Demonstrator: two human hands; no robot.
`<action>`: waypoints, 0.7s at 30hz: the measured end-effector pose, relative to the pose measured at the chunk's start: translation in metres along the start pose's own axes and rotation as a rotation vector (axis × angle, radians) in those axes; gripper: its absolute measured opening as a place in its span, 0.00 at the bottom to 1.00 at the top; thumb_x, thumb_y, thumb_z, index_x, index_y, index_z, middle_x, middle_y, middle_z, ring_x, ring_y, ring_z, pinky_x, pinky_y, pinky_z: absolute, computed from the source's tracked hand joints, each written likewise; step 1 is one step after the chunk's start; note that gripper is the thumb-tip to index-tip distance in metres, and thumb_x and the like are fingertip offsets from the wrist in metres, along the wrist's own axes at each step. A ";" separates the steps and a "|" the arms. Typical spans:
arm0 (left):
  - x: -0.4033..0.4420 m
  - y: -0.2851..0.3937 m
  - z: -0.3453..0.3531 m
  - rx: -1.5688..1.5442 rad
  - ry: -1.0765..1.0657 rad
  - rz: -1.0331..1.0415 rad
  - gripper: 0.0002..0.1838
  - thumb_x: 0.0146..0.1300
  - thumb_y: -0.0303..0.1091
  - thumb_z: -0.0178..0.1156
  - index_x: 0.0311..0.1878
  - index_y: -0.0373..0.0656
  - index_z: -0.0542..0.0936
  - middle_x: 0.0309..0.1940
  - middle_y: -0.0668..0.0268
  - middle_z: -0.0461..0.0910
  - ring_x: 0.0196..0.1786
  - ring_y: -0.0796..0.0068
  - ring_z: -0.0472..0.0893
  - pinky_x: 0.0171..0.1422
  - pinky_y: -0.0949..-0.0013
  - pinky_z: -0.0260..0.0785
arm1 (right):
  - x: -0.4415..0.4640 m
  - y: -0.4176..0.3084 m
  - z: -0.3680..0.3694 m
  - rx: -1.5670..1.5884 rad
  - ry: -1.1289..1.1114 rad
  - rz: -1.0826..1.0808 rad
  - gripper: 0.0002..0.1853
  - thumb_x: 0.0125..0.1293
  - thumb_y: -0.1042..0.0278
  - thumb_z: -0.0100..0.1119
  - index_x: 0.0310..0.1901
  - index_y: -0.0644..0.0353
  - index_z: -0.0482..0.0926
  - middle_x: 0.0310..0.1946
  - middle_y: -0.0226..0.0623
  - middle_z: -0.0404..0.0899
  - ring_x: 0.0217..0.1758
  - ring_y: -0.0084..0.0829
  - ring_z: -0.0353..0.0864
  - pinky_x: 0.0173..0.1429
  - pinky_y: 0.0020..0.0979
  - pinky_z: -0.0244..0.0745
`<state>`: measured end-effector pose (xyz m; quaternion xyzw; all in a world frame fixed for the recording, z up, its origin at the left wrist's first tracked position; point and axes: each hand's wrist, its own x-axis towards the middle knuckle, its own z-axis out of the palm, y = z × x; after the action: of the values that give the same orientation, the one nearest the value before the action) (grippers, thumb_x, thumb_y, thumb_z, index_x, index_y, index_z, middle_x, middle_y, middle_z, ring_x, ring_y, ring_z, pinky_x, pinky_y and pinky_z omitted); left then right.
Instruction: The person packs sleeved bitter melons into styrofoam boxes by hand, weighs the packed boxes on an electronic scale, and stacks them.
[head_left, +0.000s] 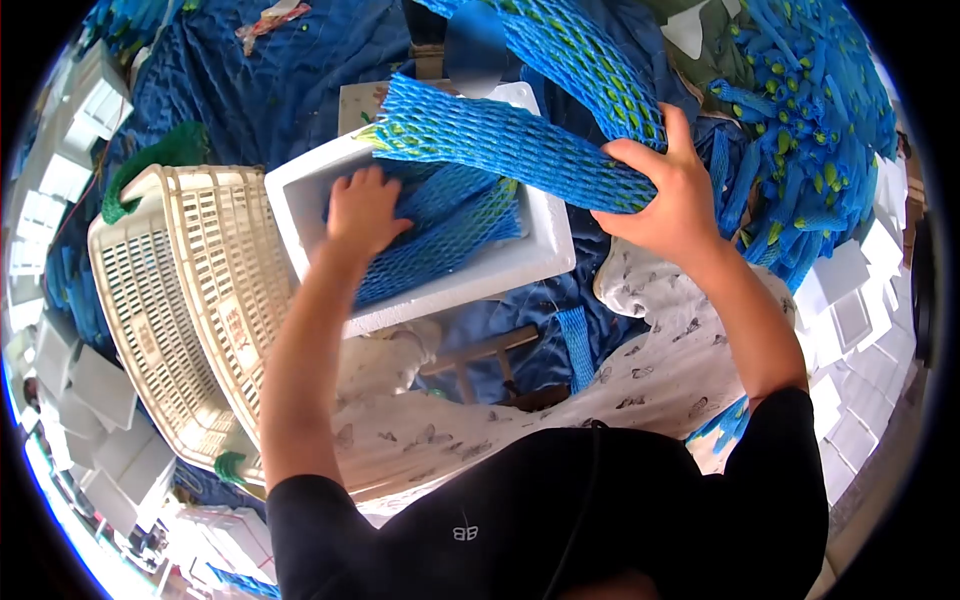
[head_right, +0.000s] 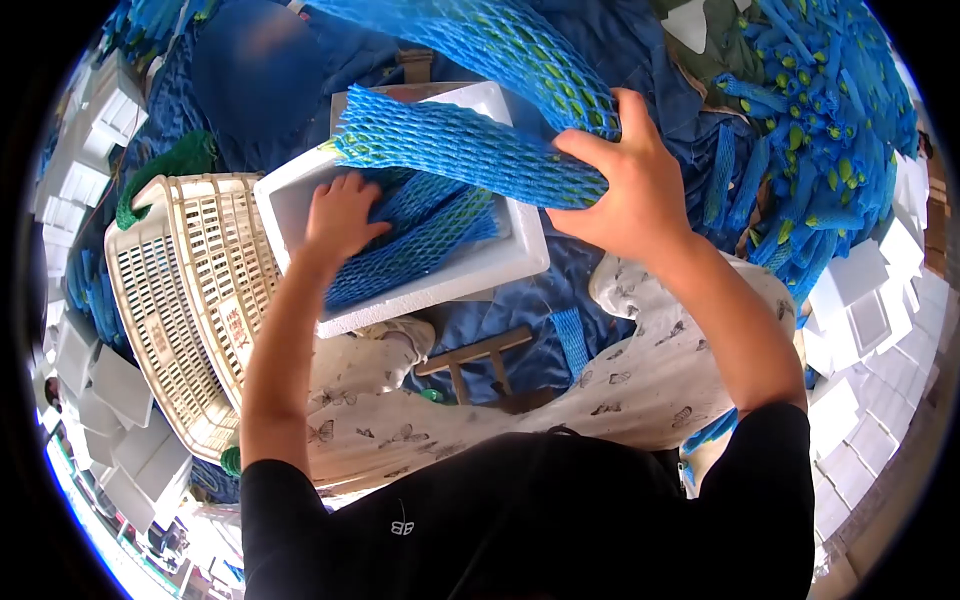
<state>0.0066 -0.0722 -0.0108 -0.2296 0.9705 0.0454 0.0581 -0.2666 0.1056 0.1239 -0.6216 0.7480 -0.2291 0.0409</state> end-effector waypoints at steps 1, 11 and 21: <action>0.007 0.026 -0.008 -0.040 0.122 -0.072 0.19 0.49 0.44 0.67 0.42 0.48 0.75 0.37 0.61 0.75 0.44 0.64 0.77 0.44 0.59 0.68 | 0.000 -0.001 0.000 0.003 0.005 -0.009 0.23 0.35 0.61 0.75 0.39 0.50 0.82 0.51 0.51 0.67 0.48 0.51 0.77 0.49 0.40 0.76; 0.008 0.056 -0.004 -0.715 -0.462 -0.049 0.31 0.46 0.49 0.66 0.49 0.37 0.75 0.44 0.53 0.78 0.47 0.57 0.78 0.51 0.61 0.71 | -0.004 -0.003 -0.003 0.021 -0.068 0.009 0.28 0.32 0.65 0.76 0.43 0.52 0.81 0.57 0.53 0.64 0.49 0.51 0.77 0.54 0.40 0.74; 0.001 0.110 -0.020 -0.607 -0.201 0.027 0.33 0.52 0.41 0.66 0.63 0.52 0.67 0.48 0.58 0.75 0.48 0.58 0.79 0.47 0.59 0.73 | -0.005 -0.001 0.003 0.015 -0.031 -0.024 0.25 0.33 0.60 0.76 0.40 0.48 0.82 0.54 0.50 0.67 0.49 0.49 0.78 0.49 0.38 0.77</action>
<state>-0.0458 0.0226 0.0160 -0.2179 0.9050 0.3562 0.0818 -0.2634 0.1089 0.1204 -0.6338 0.7379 -0.2255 0.0545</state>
